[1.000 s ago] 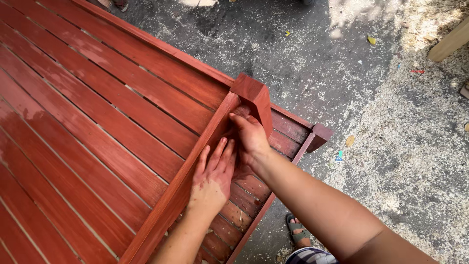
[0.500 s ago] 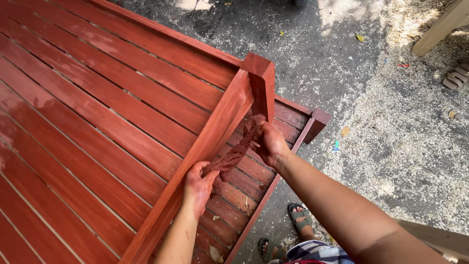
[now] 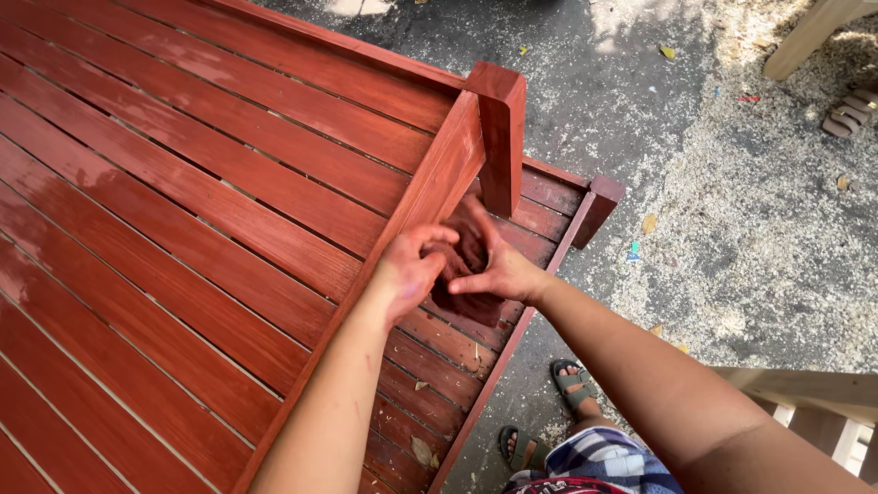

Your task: The person wipes a reddish-brown wooden bench with a cloth, moving along the slats and frame. They reach under the bench to clean the legs and underside, then continue wiping the top surface. A second person briefly appears and also wipes the bench.

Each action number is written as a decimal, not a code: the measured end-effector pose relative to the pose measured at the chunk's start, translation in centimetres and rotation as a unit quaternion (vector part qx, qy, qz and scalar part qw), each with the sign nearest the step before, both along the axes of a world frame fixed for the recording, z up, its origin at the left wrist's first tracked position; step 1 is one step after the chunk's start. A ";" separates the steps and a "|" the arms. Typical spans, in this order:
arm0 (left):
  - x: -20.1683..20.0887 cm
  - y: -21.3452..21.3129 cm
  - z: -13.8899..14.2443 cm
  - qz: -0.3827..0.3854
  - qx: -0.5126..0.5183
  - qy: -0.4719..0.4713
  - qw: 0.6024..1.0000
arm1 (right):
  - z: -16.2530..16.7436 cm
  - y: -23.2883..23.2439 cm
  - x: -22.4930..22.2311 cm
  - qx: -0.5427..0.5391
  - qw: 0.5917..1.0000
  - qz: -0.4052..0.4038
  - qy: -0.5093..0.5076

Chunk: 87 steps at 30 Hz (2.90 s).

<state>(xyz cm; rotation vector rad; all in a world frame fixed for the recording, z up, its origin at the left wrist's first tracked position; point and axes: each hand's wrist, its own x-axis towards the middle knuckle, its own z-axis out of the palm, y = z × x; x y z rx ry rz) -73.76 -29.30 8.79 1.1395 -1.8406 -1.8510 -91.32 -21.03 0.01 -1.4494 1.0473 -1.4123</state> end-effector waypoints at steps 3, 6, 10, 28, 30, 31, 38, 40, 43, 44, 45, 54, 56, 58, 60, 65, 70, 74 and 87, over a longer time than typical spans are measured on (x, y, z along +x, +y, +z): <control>-2.6 -0.1 -0.9 -0.019 -0.178 -0.036 0.983 | -0.7 -0.2 0.3 0.232 0.968 0.015 0.094; -3.9 -0.5 -0.7 -0.014 -0.317 -0.018 0.948 | -1.4 -0.5 -0.2 0.352 0.932 -0.026 -0.084; -3.8 -1.8 1.0 -0.018 -0.524 -0.193 0.829 | -2.4 -2.2 -2.1 0.359 0.882 -0.104 -0.287; -6.9 -6.0 0.5 -0.054 -0.496 -0.429 0.754 | 3.1 -18.0 -7.2 0.377 0.906 -0.175 0.084; -6.9 -6.0 0.5 -0.058 -0.495 -0.430 0.753 | 3.2 -18.2 -7.2 0.316 0.924 -0.206 0.053; -6.9 -5.9 0.5 -0.058 -0.494 -0.431 0.753 | 3.0 -18.2 -7.4 0.320 0.916 -0.204 0.131; -6.9 -5.6 0.6 -0.043 -0.510 -0.417 0.751 | 0.0 -19.2 -8.5 0.324 0.836 -0.013 0.443; -6.9 -5.6 0.6 -0.040 -0.516 -0.410 0.751 | 0.0 -19.6 -8.8 0.340 0.852 -0.036 0.397; -7.0 -5.7 0.6 -0.043 -0.505 -0.414 0.756 | 1.2 -19.9 -9.8 0.336 0.866 -0.050 0.367; -7.0 -5.7 0.6 -0.041 -0.505 -0.412 0.757 | 1.8 -19.8 -10.2 0.332 0.875 -0.072 0.344; -7.1 -5.7 0.6 -0.038 -0.507 -0.410 0.757 | 2.3 -19.5 -10.5 0.326 0.885 -0.098 0.318; -7.0 -5.8 0.3 -0.042 -0.511 -0.413 0.752 | 1.8 -19.5 -9.3 0.346 0.885 -0.120 0.286; -7.1 -5.8 0.4 -0.045 -0.508 -0.419 0.751 | 2.0 -19.9 -9.9 0.342 0.872 -0.064 0.344; -7.2 -5.8 0.7 -0.045 -0.505 -0.420 0.753 | 1.8 -19.5 -9.9 0.353 0.865 -0.052 0.353; -7.3 -5.7 1.0 -0.042 -0.503 -0.419 0.755 | 1.9 -19.1 -9.4 0.369 0.877 -0.090 0.296; -7.3 -5.5 1.4 -0.044 -0.479 -0.416 0.772 | 2.8 -16.0 -5.3 0.365 0.900 -0.179 -0.155; -7.2 -5.4 1.2 -0.043 -0.494 -0.413 0.764 | 3.9 -15.0 -3.2 0.287 0.814 -0.121 -0.489; -7.2 -5.6 1.1 -0.034 -0.493 -0.401 0.771 | 3.4 -16.1 -3.8 0.325 0.851 -0.110 -0.397; -7.7 -5.4 2.6 -0.068 -0.451 -0.448 0.769 | 3.0 -14.8 -1.8 0.449 0.825 -0.101 -0.328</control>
